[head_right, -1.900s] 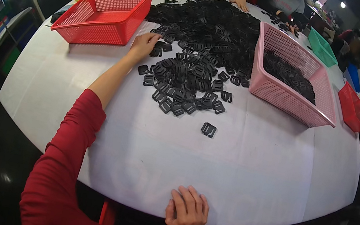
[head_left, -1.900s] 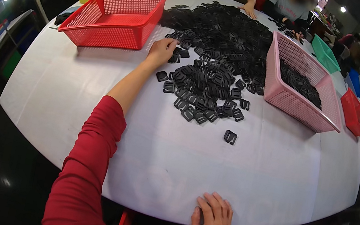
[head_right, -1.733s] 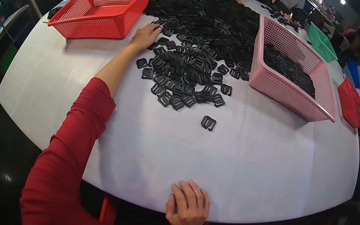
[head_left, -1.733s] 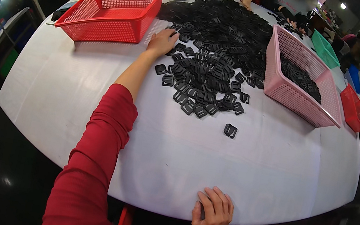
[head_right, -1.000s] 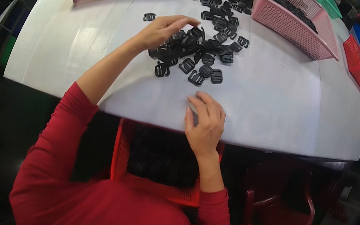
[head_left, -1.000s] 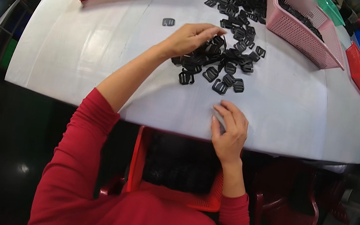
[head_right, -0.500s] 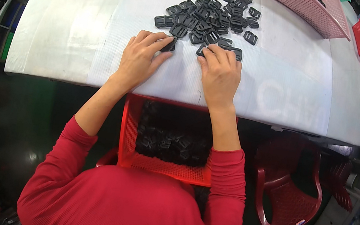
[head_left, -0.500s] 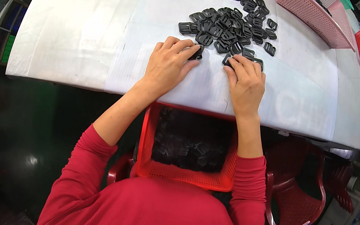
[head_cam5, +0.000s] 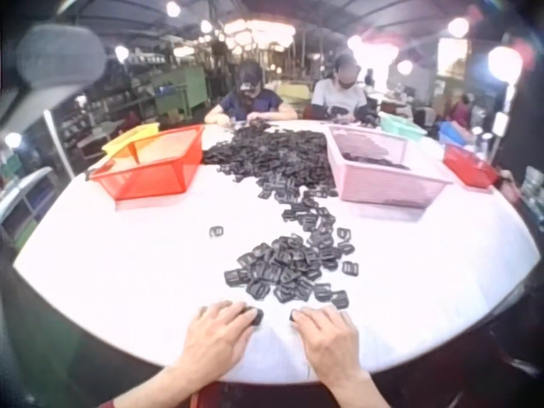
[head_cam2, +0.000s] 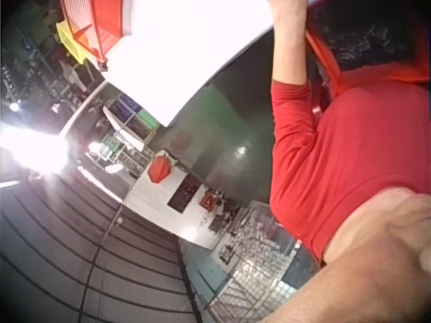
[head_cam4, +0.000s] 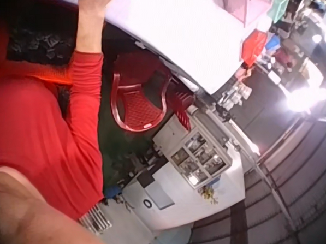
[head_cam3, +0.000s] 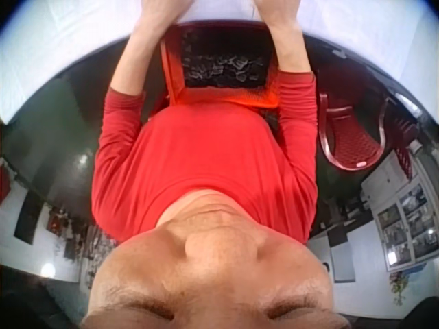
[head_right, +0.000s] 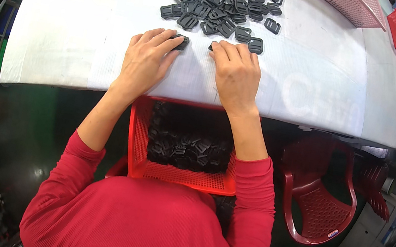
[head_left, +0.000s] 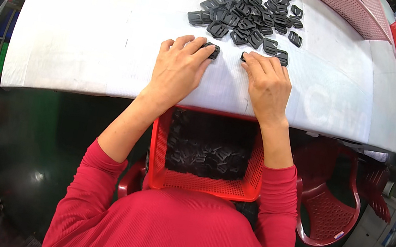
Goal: The person sorts small black plastic buckles on a white table, arranging them into neat rows and then transferring them into a red basket. They repeat this process, moving the basket and continuing to sort the buckles by hand.
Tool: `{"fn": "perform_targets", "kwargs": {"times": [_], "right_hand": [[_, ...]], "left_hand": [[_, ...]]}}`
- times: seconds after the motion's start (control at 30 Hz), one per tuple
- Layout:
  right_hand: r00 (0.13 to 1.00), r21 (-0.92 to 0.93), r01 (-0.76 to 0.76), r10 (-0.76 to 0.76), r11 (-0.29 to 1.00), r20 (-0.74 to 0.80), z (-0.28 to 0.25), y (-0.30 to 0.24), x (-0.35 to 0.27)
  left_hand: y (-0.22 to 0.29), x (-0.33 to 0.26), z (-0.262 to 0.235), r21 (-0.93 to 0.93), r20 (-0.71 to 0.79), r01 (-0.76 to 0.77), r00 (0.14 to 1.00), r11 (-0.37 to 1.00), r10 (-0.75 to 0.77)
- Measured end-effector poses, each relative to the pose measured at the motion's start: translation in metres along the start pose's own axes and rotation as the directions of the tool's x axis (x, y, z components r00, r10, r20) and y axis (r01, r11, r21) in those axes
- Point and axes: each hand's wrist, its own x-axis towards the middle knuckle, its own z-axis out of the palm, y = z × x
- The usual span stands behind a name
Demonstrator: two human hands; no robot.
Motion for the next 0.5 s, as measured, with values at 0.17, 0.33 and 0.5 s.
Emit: {"fn": "perform_targets", "kwargs": {"times": [0.17, 0.33, 0.5], "right_hand": [[0.915, 0.280, -0.376, 0.306, 0.883, 0.263, -0.019, -0.010, -0.001], [0.991, 0.116, -0.137, 0.135, 0.984, 0.020, -0.012, 0.018, 0.006], [0.997, -0.109, -0.076, 0.079, 0.991, 0.022, 0.003, 0.046, 0.015]], "left_hand": [[-0.001, -0.005, -0.002, -0.034, -0.058, 0.034, 0.998, 0.999, -0.036], [0.005, -0.003, -0.029, -0.547, 0.264, 0.310, 0.945, 0.778, -0.191], [0.032, 0.007, -0.048, -0.632, -0.109, -0.003, 0.990, 0.775, -0.085]]}}
